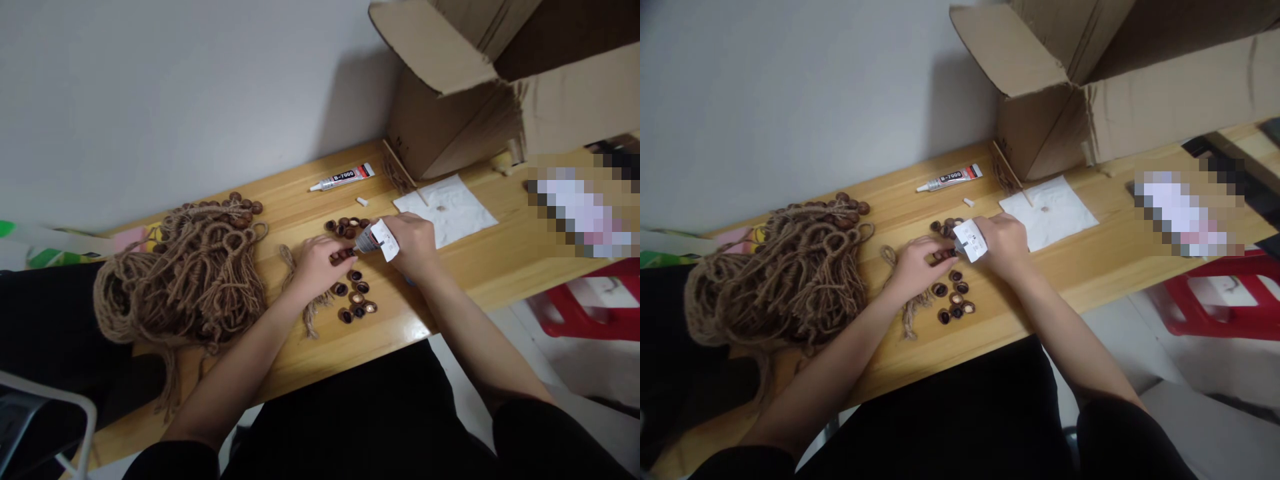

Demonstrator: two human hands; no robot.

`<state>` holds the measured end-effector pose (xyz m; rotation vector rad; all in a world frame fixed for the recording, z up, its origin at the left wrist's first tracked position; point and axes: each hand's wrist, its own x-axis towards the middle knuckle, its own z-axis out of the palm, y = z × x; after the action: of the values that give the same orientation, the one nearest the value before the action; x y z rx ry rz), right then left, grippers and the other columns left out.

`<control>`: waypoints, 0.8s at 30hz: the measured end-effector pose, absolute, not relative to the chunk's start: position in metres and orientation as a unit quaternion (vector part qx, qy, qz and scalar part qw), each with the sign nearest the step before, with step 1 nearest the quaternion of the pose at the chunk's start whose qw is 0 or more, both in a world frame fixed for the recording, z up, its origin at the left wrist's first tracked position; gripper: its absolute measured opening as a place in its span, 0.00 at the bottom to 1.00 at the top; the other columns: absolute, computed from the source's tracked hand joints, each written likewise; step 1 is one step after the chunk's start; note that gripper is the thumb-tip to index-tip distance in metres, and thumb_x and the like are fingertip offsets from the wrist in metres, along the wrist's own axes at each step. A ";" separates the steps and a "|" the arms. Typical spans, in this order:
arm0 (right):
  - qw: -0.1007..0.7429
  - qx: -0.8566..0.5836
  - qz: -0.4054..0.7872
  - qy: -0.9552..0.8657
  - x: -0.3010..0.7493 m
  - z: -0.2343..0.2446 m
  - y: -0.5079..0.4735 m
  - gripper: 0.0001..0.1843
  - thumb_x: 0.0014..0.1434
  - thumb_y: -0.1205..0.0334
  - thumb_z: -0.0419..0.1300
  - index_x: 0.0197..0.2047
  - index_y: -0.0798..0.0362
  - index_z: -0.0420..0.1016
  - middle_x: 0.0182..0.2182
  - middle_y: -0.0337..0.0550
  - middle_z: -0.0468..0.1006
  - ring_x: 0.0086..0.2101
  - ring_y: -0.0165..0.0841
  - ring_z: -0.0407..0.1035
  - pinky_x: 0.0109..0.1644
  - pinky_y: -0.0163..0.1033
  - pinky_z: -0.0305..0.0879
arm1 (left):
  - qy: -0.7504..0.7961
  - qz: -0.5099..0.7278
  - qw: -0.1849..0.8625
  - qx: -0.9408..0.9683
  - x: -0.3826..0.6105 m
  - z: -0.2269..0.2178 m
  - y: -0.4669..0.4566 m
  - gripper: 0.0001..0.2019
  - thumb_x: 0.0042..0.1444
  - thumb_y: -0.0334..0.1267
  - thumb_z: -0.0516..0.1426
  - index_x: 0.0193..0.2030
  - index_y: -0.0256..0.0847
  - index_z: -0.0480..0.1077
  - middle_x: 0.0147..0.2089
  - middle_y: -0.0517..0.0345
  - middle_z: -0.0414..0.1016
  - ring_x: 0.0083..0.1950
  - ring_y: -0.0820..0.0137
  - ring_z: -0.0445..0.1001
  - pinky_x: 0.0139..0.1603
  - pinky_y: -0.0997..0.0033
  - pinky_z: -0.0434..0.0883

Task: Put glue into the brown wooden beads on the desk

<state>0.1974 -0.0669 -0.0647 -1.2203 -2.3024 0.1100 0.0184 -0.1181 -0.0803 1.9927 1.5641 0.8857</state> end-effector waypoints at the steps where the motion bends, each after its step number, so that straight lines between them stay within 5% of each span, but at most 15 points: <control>1: 0.263 -0.451 0.042 -0.852 0.197 -0.065 -0.067 0.12 0.54 0.62 0.50 0.24 0.55 0.71 0.18 0.45 0.70 0.21 0.31 0.61 0.30 0.36 0.58 | 0.569 0.319 0.223 0.725 0.018 -0.080 -0.118 0.06 0.48 0.34 0.65 0.35 0.42 0.77 0.31 0.59 0.78 0.34 0.69 0.74 0.39 0.66 0.71; 24: 0.279 -0.426 0.036 -0.860 0.198 -0.067 -0.066 0.14 0.56 0.61 0.49 0.24 0.56 0.71 0.18 0.45 0.69 0.21 0.29 0.59 0.29 0.36 0.55 | 0.560 0.330 0.226 0.725 0.018 -0.081 -0.118 0.08 0.48 0.33 0.65 0.36 0.42 0.77 0.32 0.58 0.78 0.35 0.69 0.75 0.40 0.65 0.71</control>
<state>0.1984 -0.0665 -0.0671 -1.1425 -2.3069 0.0954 0.0180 -0.1176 -0.0809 2.0003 1.5448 0.9099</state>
